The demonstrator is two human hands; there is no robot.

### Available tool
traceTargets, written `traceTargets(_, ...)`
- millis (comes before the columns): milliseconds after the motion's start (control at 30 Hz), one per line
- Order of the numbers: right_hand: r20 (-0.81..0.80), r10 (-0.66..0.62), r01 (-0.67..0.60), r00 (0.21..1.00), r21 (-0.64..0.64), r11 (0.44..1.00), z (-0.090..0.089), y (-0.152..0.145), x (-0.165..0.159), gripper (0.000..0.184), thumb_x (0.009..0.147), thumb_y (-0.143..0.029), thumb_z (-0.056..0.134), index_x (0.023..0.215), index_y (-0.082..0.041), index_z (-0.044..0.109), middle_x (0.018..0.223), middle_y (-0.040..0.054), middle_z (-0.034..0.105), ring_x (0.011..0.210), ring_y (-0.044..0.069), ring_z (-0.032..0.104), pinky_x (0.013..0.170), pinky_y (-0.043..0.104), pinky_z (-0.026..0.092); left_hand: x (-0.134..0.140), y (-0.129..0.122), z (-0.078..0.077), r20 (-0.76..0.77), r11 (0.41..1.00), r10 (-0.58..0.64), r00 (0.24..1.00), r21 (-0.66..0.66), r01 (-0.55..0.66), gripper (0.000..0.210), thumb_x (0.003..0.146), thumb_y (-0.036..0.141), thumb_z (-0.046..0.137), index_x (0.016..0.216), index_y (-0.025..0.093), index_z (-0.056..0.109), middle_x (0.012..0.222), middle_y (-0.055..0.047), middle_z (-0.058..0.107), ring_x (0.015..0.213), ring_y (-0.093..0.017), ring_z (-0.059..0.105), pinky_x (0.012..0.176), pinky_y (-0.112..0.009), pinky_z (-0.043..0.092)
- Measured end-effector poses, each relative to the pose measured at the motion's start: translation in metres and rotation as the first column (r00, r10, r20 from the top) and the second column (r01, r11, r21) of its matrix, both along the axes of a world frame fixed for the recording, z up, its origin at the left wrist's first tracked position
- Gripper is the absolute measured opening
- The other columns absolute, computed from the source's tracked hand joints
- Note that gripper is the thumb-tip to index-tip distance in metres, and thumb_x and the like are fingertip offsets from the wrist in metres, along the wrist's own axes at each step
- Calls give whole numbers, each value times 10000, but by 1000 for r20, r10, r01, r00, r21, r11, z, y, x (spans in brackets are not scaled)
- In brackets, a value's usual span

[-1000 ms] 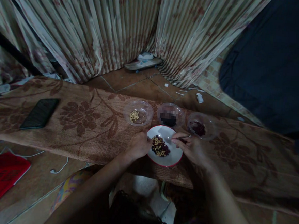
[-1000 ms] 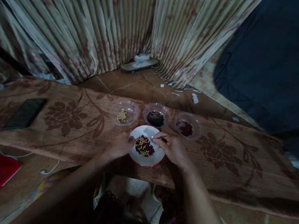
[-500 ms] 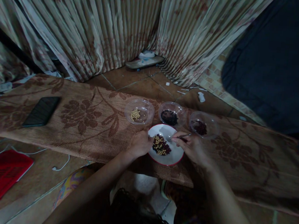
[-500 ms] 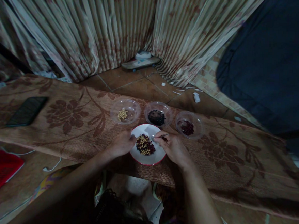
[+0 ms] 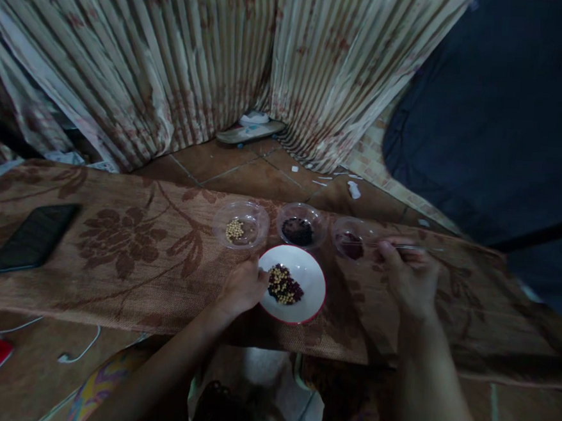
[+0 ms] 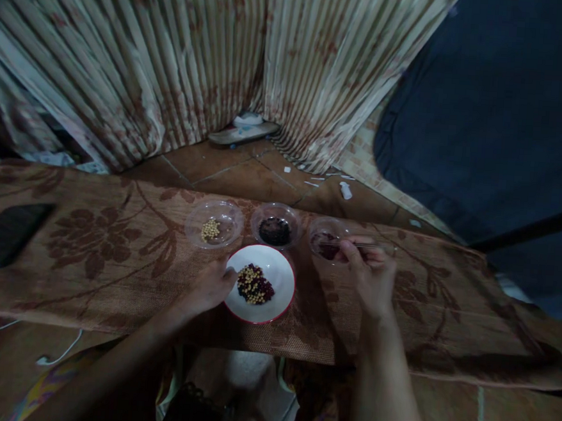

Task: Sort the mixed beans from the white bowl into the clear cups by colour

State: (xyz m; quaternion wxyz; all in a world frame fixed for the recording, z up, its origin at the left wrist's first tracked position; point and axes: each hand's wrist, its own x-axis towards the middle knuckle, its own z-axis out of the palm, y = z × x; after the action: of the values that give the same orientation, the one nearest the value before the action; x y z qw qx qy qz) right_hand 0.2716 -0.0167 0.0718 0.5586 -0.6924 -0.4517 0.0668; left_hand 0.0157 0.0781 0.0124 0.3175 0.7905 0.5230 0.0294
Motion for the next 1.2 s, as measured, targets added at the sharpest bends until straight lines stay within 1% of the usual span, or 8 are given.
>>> traceTargets(100, 53, -244, 238, 968, 90, 967, -5, -3, 29, 226, 775, -356, 632, 666, -158, 630, 620, 10, 595, 534, 138, 547, 518, 260, 440, 0, 1, 0, -6, 999, -1, 1000, 34, 1, 297, 834, 232, 405, 1074, 126, 543, 975, -122, 681, 900, -209, 638, 805, -302, 471)
traceTargets(200, 85, -295, 290, 952, 67, 955, -16, 1, 39, 215, 761, -357, 643, 712, -148, 645, 604, 13, 597, 554, 155, 563, 531, 272, 445, 1, 1, -2, -10, 999, -4, 1000, 47, 5, 290, 838, 231, 400, 1064, 126, 548, 974, -124, 680, 898, -208, 639, 804, -298, 470)
traceTargets(433, -18, 63, -64, 998, -83, 994, -14, 11, -13, 190, 772, -357, 637, 718, -175, 638, 605, 1, 596, 514, 124, 535, 503, 247, 436, 1, -1, 1, -7, 999, 4, 1000, 44, -3, 295, 828, 231, 393, 1049, 119, 553, 962, -136, 677, 886, -216, 641, 788, -310, 478)
traceTargets(500, -88, 258, -270, 962, -177, 947, -12, 11, -31, 195, 779, -370, 632, 727, -182, 644, 612, 2, 600, 531, 124, 537, 515, 245, 446, 0, -2, 1, 0, 999, 1, 1000, 35, -1, 298, 831, 244, 399, 1062, 129, 548, 944, -126, 680, 865, -216, 644, 777, -315, 485)
traceTargets(567, -156, 420, -448, 894, -259, 856, -14, 10, -42, 221, 788, -397, 621, 749, -181, 652, 635, 8, 612, 562, 130, 551, 532, 248, 457, 0, -2, 1, 15, 999, -10, 1000, 45, 9, 283, 835, 247, 405, 1052, 138, 549, 944, -119, 681, 866, -211, 642, 786, -315, 486)
traceTargets(633, -186, 501, -534, 845, -327, 780, -18, 11, -47, 256, 794, -425, 610, 760, -175, 654, 663, 14, 623, 577, 132, 557, 530, 244, 451, 0, -2, 1, 21, 999, -18, 1000, 49, 17, 267, 839, 245, 404, 1037, 146, 554, 937, -112, 682, 866, -205, 640, 791, -311, 486)
traceTargets(967, -164, 553, -560, 817, -453, 693, -26, 12, -47, 314, 806, -475, 575, 731, -180, 652, 690, 31, 650, 589, 141, 566, 488, 231, 420, 0, -3, -5, 38, 999, -9, 999, 43, 7, 303, 854, 270, 385, 1069, 145, 558, 935, -117, 677, 859, -222, 636, 776, -337, 492)
traceTargets(1200, -172, 564, -571, 808, -465, 677, -28, 12, -47, 325, 809, -486, 563, 763, -178, 654, 723, 27, 656, 562, 127, 547, 505, 234, 428, -1, -2, -5, 67, 999, -17, 998, 50, 14, 291, 844, 250, 391, 1059, 154, 560, 954, -100, 676, 869, -209, 634, 790, -323, 487)
